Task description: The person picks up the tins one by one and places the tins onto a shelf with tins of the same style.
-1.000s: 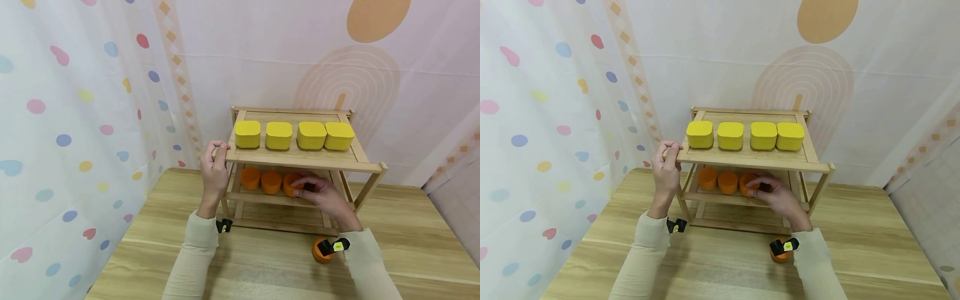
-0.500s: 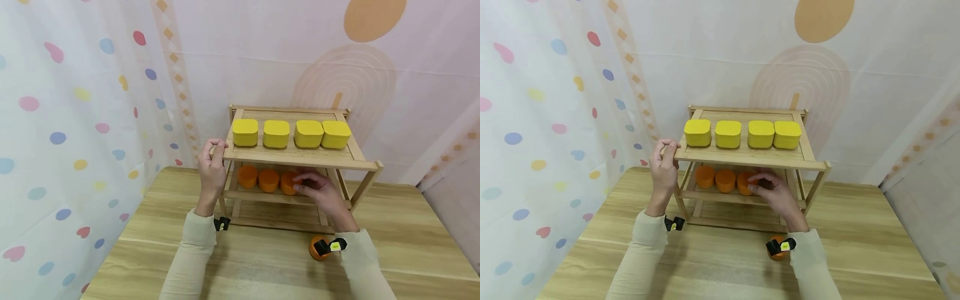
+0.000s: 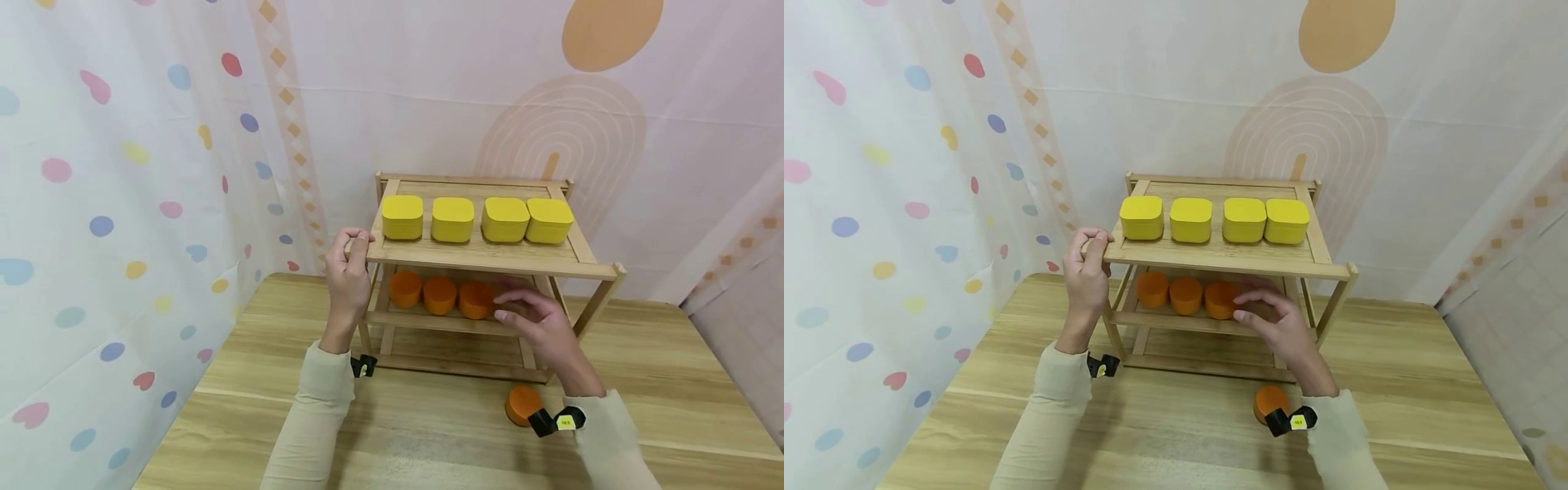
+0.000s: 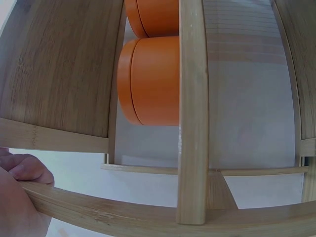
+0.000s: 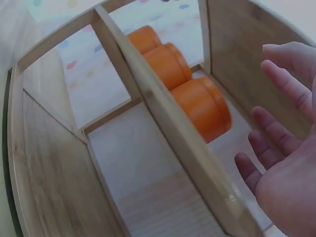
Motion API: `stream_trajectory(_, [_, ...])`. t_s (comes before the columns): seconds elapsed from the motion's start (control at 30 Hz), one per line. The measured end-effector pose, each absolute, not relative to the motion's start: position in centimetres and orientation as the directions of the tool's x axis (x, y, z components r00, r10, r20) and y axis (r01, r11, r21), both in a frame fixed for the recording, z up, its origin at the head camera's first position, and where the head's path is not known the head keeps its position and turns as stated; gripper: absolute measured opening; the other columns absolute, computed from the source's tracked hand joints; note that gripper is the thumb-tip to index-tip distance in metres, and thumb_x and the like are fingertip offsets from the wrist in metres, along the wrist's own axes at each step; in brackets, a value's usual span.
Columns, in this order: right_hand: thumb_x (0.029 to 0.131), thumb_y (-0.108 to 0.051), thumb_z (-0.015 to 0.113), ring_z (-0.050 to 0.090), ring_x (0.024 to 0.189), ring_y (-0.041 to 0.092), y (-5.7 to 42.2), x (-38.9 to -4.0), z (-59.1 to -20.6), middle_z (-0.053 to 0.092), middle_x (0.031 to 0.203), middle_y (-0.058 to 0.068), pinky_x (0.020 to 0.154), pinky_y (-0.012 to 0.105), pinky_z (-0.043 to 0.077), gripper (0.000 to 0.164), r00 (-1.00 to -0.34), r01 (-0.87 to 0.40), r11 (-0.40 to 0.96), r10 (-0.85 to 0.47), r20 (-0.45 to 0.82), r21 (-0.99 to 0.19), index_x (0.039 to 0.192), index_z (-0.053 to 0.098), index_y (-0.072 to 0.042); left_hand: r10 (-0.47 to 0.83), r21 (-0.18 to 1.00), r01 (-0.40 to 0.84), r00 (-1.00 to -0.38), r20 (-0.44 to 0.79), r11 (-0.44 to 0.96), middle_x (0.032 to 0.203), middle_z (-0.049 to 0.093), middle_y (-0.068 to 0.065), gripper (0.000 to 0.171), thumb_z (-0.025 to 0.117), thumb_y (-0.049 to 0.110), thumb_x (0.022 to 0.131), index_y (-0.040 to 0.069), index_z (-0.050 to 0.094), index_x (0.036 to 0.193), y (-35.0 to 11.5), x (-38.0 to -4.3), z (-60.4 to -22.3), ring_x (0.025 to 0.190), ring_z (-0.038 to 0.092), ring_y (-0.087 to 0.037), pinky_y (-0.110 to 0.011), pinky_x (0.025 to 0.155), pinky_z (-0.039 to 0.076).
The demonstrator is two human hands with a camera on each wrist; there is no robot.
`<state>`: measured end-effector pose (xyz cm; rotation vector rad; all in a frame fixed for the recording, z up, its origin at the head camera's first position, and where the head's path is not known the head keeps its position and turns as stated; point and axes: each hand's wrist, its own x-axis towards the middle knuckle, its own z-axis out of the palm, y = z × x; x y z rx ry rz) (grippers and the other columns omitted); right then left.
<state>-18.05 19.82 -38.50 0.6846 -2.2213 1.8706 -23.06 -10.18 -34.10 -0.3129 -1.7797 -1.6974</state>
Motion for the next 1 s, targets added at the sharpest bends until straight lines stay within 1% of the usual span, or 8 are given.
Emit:
stream_trajectory(0.1, [0.090, 0.009, 0.062, 0.055, 0.106, 0.007, 20.0, -17.4, -38.2, 0.059, 0.128, 0.007, 0.076, 0.018, 0.049, 0.017, -0.861, -0.474, 0.069, -0.244, 0.446, -0.878, 0.106, 0.062, 0.012, -0.256, 0.803, 0.581, -0.762, 0.594, 0.133, 0.051, 0.034, 0.004, 0.028, 0.045, 0.022, 0.103, 0.000, 0.060, 0.093, -10.1, -23.0, -34.1, 0.041, 0.028, -0.010, -0.022, 0.038, 0.022])
stream_trajectory(0.2, [0.088, 0.015, 0.061, 0.055, 0.101, 0.007, 20.1, -16.9, -37.9, 0.059, 0.127, 0.007, 0.071, 0.019, 0.047, 0.019, -0.825, -0.525, 0.033, -0.263, 0.500, -0.850, 0.105, 0.064, 0.008, -0.258, 0.800, 0.585, -0.760, 0.597, 0.129, 0.050, 0.033, 0.003, 0.029, 0.045, 0.023, 0.103, 0.000, 0.060, 0.094, -10.1, -23.0, -34.1, 0.040, 0.028, -0.010, -0.022, 0.038, 0.022])
stream_trajectory(0.23, [0.087, 0.016, 0.060, 0.055, 0.092, 0.004, 20.2, -16.8, -37.8, 0.060, 0.126, 0.008, 0.069, 0.018, 0.047, 0.022, -0.809, -0.547, 0.024, -0.271, 0.522, -0.837, 0.105, 0.065, 0.007, -0.258, 0.800, 0.586, -0.759, 0.598, 0.129, 0.050, 0.033, 0.003, 0.029, 0.045, 0.023, 0.103, 0.000, 0.060, 0.093, -10.1, -22.9, -34.0, 0.040, 0.028, -0.010, -0.022, 0.038, 0.022])
stream_trajectory(0.3, [0.085, 0.020, 0.059, 0.058, 0.099, 0.005, 20.3, -16.6, -37.7, 0.059, 0.128, 0.010, 0.073, 0.018, 0.047, 0.029, -0.776, -0.585, 0.001, -0.291, 0.559, -0.811, 0.105, 0.067, 0.002, -0.260, 0.799, 0.587, -0.758, 0.598, 0.130, 0.050, 0.034, 0.003, 0.029, 0.045, 0.023, 0.103, -0.001, 0.060, 0.094, -10.1, -22.9, -34.0, 0.040, 0.028, -0.010, -0.022, 0.038, 0.022])
stream_trajectory(0.47, [0.081, 0.026, 0.056, 0.051, 0.125, 0.019, 20.6, -16.4, -37.9, 0.056, 0.131, 0.015, 0.099, 0.021, 0.044, 0.033, -0.713, -0.628, -0.062, -0.355, 0.605, -0.776, 0.104, 0.065, 0.004, -0.261, 0.800, 0.583, -0.758, 0.598, 0.143, 0.050, 0.034, 0.003, 0.029, 0.045, 0.023, 0.103, 0.000, 0.060, 0.094, -10.2, -22.9, -34.0, 0.040, 0.028, -0.010, -0.022, 0.037, 0.022])
stream_trajectory(0.53, [0.080, 0.027, 0.056, 0.050, 0.127, 0.021, 20.8, -16.4, -38.0, 0.054, 0.132, 0.017, 0.103, 0.022, 0.042, 0.030, -0.703, -0.632, -0.065, -0.372, 0.606, -0.772, 0.103, 0.063, 0.008, -0.260, 0.801, 0.581, -0.759, 0.597, 0.147, 0.050, 0.034, 0.003, 0.029, 0.045, 0.023, 0.103, 0.000, 0.060, 0.094, -10.2, -22.9, -34.0, 0.040, 0.028, -0.010, -0.022, 0.037, 0.022])
stream_trajectory(0.7, [0.080, 0.028, 0.054, 0.049, 0.127, 0.021, 21.4, -16.0, -38.3, 0.053, 0.132, 0.018, 0.104, 0.022, 0.042, 0.030, -0.672, -0.651, -0.086, -0.397, 0.625, -0.754, 0.103, 0.062, 0.011, -0.258, 0.803, 0.579, -0.761, 0.595, 0.143, 0.050, 0.034, 0.003, 0.028, 0.045, 0.023, 0.103, 0.001, 0.060, 0.094, -10.2, -22.9, -34.1, 0.039, 0.028, -0.010, -0.022, 0.037, 0.022])
stream_trajectory(1.0, [0.076, 0.033, 0.050, 0.053, 0.124, 0.021, 22.8, -15.3, -39.4, 0.057, 0.129, 0.016, 0.105, 0.023, 0.042, 0.048, -0.594, -0.663, -0.185, -0.460, 0.660, -0.725, 0.110, 0.064, 0.004, -0.260, 0.797, 0.585, -0.755, 0.602, 0.149, 0.051, 0.034, 0.003, 0.028, 0.045, 0.023, 0.103, 0.000, 0.060, 0.094, -10.2, -23.0, -34.0, 0.040, 0.029, -0.010, -0.022, 0.037, 0.024])
